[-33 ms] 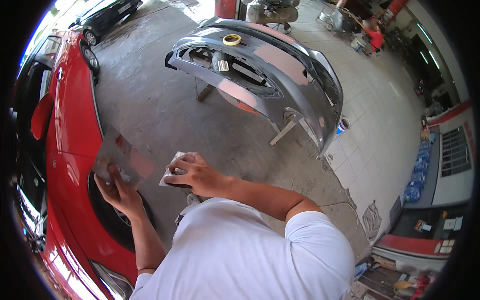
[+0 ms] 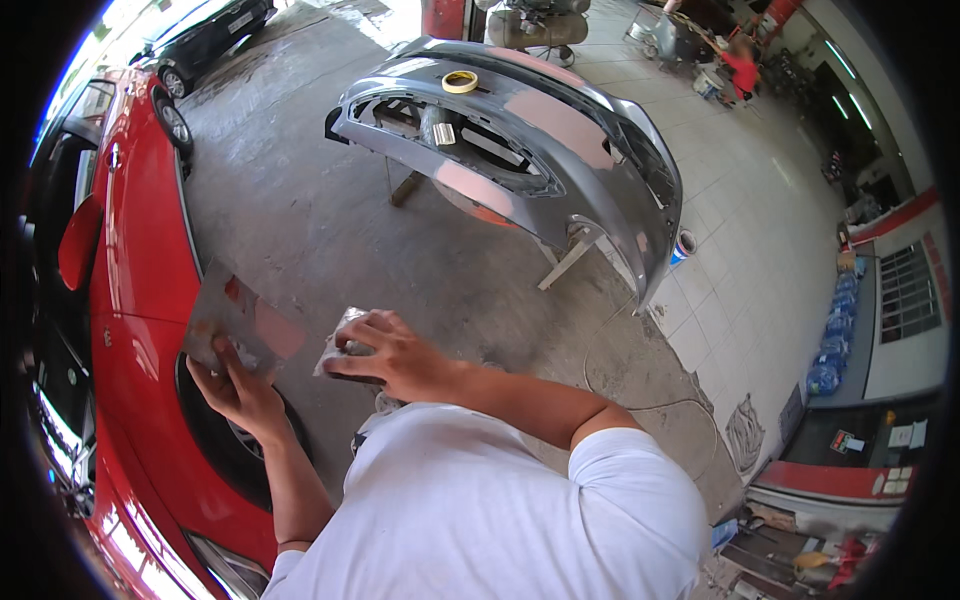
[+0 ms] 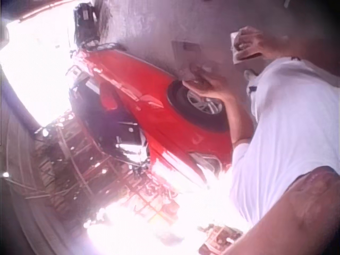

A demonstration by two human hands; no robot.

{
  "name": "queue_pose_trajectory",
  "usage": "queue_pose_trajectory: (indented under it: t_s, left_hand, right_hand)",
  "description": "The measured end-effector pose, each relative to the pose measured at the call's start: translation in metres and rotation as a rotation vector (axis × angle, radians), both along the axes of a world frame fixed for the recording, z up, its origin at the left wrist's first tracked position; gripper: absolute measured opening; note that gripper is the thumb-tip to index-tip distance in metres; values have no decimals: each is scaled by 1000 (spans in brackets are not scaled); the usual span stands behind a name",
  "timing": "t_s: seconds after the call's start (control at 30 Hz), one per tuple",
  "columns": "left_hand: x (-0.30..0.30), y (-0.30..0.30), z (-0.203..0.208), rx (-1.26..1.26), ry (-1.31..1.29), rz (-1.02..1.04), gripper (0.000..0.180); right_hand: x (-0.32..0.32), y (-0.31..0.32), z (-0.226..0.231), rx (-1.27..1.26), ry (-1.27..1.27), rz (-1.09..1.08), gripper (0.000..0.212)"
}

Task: The person scoops body filler from a can using a spreader and applies it to a detached car bumper. They smooth the filler across the surface with the spreader and a sanding block, working along the bumper's curves and edges.

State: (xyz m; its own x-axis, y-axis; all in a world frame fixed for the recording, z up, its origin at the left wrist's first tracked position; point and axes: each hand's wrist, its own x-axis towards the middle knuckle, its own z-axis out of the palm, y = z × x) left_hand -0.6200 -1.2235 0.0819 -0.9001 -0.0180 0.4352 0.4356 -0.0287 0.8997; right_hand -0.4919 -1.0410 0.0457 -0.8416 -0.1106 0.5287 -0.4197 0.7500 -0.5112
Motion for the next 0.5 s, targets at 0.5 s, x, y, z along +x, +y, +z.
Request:
queue_pose_trajectory:
  t_s: [0.5]
  left_hand:
    - [-34,22,-23,-37,-166,-525,27]
  right_hand:
    - [-3,2,42,127,-71,-542,53]
